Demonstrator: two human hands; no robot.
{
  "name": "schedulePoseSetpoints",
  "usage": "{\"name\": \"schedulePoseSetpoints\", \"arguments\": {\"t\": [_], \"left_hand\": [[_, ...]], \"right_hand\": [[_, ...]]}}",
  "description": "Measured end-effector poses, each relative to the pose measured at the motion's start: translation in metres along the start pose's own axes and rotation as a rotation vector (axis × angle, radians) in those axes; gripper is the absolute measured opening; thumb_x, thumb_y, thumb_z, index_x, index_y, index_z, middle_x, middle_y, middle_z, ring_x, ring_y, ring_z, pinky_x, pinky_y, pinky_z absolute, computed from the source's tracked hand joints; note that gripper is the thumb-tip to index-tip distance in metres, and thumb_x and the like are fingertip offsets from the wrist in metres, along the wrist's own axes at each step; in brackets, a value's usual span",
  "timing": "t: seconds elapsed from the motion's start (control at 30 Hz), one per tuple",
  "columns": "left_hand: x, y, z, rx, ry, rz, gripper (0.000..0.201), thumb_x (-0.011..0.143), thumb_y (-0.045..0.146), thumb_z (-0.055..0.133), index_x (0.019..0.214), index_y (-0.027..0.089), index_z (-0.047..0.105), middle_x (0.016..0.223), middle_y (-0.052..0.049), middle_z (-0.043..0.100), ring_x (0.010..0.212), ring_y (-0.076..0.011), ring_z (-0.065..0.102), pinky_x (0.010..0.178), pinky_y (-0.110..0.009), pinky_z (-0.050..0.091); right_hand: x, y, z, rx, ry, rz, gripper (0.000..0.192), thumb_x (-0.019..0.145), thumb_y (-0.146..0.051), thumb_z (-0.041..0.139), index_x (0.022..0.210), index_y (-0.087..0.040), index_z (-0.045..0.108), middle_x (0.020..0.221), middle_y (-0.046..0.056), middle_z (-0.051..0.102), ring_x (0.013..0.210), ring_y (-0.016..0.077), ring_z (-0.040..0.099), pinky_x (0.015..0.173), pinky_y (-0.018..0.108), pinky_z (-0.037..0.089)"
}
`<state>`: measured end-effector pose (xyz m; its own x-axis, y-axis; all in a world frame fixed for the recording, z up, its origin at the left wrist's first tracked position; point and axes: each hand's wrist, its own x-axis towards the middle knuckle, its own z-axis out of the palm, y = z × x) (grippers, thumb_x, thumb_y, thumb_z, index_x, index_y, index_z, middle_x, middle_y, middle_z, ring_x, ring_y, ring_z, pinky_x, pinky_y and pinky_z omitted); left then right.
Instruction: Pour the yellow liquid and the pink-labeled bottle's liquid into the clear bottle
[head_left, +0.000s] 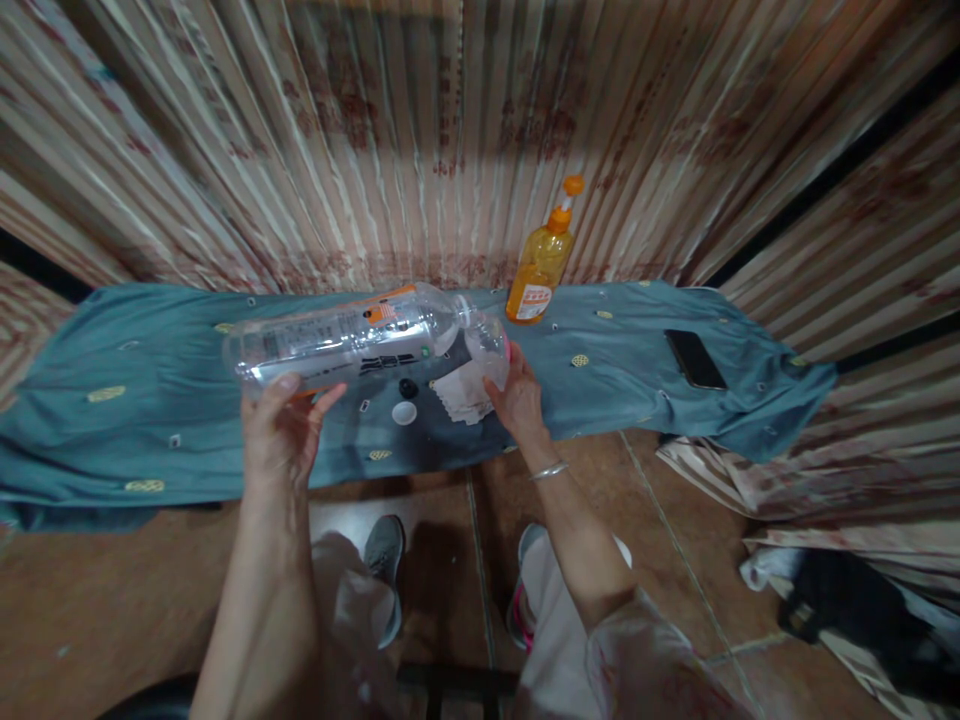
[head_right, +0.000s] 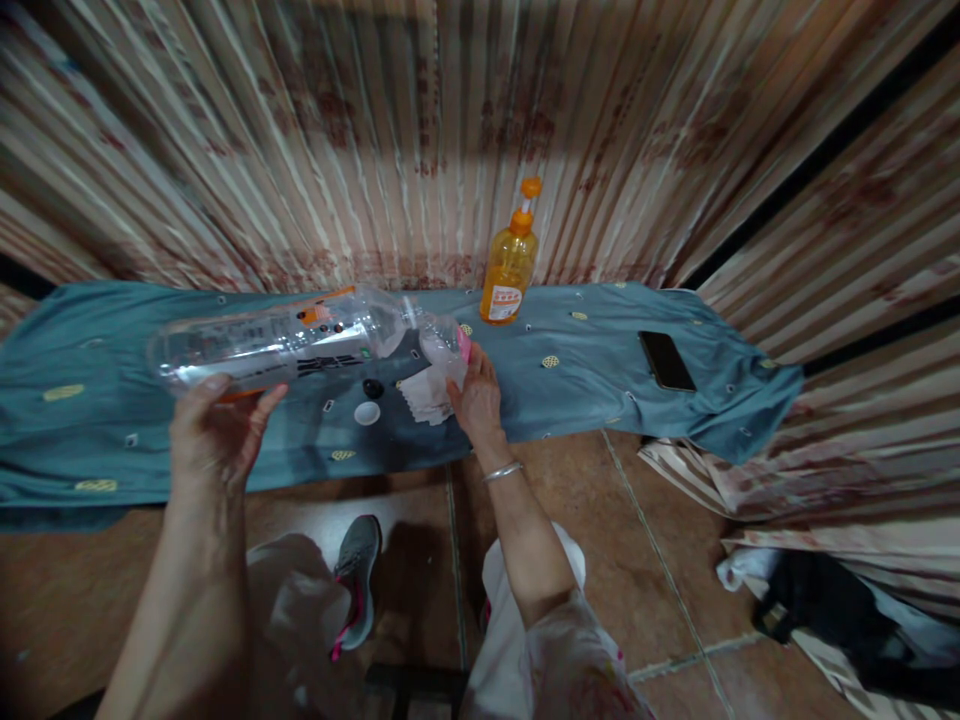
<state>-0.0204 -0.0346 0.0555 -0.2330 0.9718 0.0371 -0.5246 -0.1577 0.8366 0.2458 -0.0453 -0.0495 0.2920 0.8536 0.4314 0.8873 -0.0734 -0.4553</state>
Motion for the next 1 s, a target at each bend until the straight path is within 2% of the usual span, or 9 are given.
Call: {"name": "schedulePoseSetpoints", "arguments": {"t": [0.17,0.53,1.0], "left_hand": [[0.0015,-0.001,-0.0002,-0.013,0.029,-0.006,0.038,0.041,0.017,0.08,0.073,0.016,0.059,0.072,0.002,0.068,0.069,-0.018,0.068,0.054,-0.029,0.062],[0.0017,0.0001,-0.0003,-0.001,0.015,-0.002,0.042,0.042,0.019,0.08,0.079,0.017,0.062,0.084,-0.001,0.071,0.072,-0.0183,0.068,0.055,-0.029,0.062],[0.0005,0.0001,0.0004,-0.006,0.012,0.004,0.035,0.043,0.019,0.08,0.073,0.016,0.062,0.08,-0.001,0.071,0.07,-0.0177,0.068,0.056,-0.03,0.062]], "right_hand": [[-0.0005,0.0011,0.0015,-0.006,0.021,-0.019,0.069,0.082,-0.029,0.056,0.14,-0.006,0.027,0.133,0.022,0.053,0.121,0.0283,0.052,0.1,0.041,0.045],[-0.0003,0.0033,0.0033,-0.004,0.026,-0.027,0.069,0.082,-0.03,0.056,0.14,-0.005,0.028,0.131,0.022,0.054,0.119,0.0293,0.054,0.1,0.042,0.045],[-0.0004,0.0023,0.0022,-0.025,0.016,-0.019,0.067,0.084,-0.03,0.054,0.14,-0.006,0.027,0.131,0.022,0.054,0.119,0.0276,0.053,0.098,0.041,0.047]]}}
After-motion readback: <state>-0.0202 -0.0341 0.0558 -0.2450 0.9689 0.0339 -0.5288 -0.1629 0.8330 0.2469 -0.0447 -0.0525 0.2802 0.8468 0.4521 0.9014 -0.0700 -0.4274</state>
